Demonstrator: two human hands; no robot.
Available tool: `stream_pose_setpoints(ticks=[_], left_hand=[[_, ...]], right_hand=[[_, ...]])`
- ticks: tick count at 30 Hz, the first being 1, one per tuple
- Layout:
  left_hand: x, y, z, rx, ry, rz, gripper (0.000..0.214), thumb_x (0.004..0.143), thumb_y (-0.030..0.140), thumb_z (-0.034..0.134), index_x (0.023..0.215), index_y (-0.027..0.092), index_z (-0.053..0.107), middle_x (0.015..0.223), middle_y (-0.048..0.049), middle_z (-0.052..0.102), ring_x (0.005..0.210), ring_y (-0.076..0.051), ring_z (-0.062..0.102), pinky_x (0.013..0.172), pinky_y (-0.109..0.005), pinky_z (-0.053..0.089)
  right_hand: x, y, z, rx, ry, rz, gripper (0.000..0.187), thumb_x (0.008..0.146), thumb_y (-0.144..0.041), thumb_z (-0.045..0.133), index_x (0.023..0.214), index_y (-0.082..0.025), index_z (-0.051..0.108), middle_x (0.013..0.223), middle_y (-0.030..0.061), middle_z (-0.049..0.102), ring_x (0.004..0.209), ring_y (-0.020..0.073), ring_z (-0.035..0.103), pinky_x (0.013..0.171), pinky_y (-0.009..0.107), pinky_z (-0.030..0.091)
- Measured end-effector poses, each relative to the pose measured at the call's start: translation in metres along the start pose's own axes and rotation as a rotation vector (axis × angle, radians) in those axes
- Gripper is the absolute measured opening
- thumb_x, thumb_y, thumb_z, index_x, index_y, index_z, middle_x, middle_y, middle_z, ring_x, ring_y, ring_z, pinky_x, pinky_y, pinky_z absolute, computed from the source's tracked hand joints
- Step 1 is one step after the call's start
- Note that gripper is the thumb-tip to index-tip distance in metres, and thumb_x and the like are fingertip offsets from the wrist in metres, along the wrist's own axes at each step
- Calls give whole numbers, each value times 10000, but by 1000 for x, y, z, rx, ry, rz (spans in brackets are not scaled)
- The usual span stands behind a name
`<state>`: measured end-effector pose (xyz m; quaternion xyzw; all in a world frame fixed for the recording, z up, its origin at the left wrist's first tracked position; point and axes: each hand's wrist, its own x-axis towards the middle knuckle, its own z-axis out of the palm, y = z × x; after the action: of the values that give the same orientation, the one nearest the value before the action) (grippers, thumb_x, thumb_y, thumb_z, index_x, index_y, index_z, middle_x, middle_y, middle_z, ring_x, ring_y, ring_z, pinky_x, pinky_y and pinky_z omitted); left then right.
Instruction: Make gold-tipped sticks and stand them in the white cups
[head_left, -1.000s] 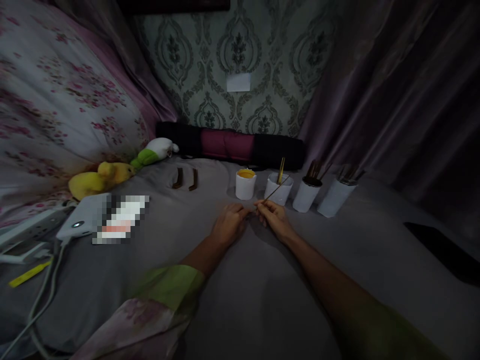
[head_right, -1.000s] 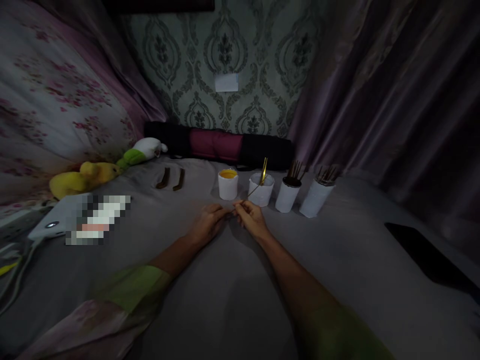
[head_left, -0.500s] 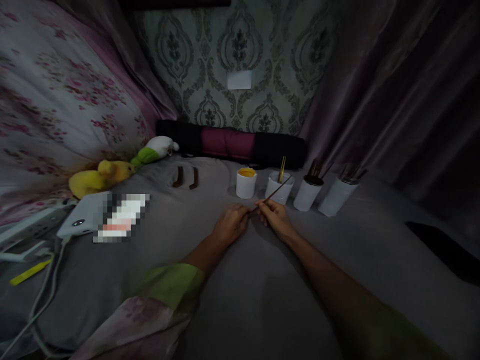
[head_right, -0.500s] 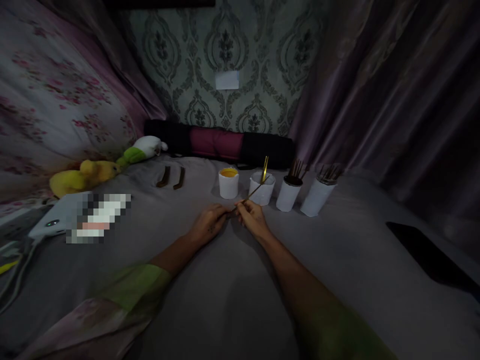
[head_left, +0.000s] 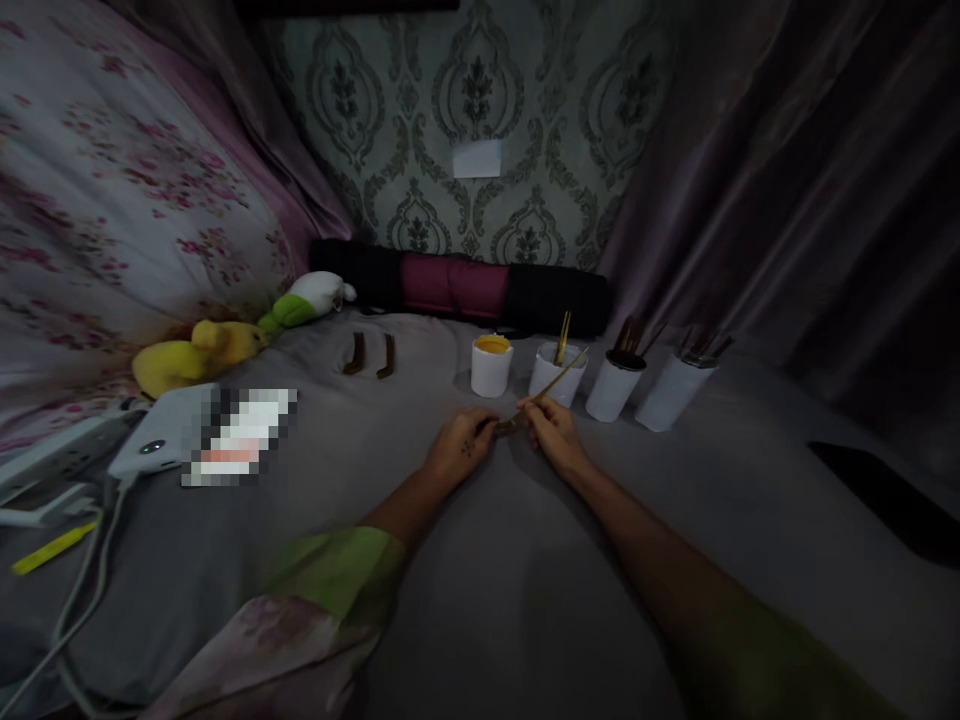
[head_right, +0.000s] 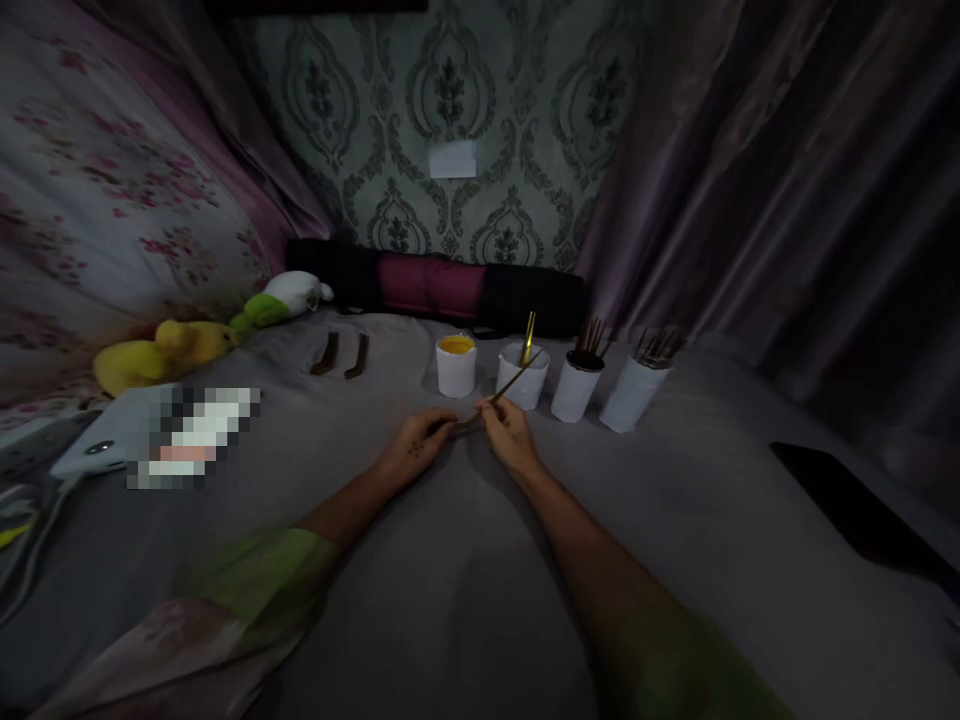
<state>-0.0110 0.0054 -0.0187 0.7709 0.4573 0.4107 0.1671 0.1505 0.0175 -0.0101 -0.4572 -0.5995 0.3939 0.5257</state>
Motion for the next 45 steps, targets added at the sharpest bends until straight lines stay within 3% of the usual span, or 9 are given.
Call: stream_pose_setpoints(ticks=[3, 9, 14, 27, 45], left_hand=[[2, 1, 2, -132, 8, -112, 203, 779, 249, 454, 862, 175, 624, 842, -31, 630, 784, -136, 567, 711, -256, 443], [5, 15, 4, -531, -59, -444, 219, 781, 292, 449, 831, 126, 582, 615, 4, 556, 423, -55, 474, 364, -162, 342], [4, 23, 3, -755, -151, -553, 215, 791, 280, 455, 861, 97, 544, 625, -5, 554, 407, -53, 492, 332, -151, 337], [2, 37, -2, -1039, -330, -694, 179, 802, 227, 477, 893, 83, 531, 679, -45, 578, 462, -52, 506, 383, -147, 372], [0, 36, -9, -1287, -459, -712, 214, 745, 55, 488, 941, 83, 568, 797, -86, 600, 576, -69, 518, 517, -178, 397]], right_hand=[[2, 5, -1, -35, 40, -27, 249, 744, -363, 442, 807, -165, 580, 533, -42, 418, 412, 63, 357, 388, 185, 296], [2, 5, -3, -59, 41, -23, 247, 737, -354, 432, 795, -175, 591, 531, -36, 448, 437, 79, 380, 425, 198, 319], [0, 0, -2, -41, 33, 9, 252, 729, -361, 431, 778, -169, 586, 503, -35, 440, 446, 84, 381, 420, 192, 308], [-1, -5, -2, 49, -50, 34, 192, 733, -317, 424, 722, -165, 541, 477, -65, 362, 400, 59, 328, 390, 187, 245], [-2, -7, -5, 58, -108, 76, 171, 705, -284, 414, 713, -161, 533, 435, -74, 348, 369, 56, 308, 367, 185, 217]])
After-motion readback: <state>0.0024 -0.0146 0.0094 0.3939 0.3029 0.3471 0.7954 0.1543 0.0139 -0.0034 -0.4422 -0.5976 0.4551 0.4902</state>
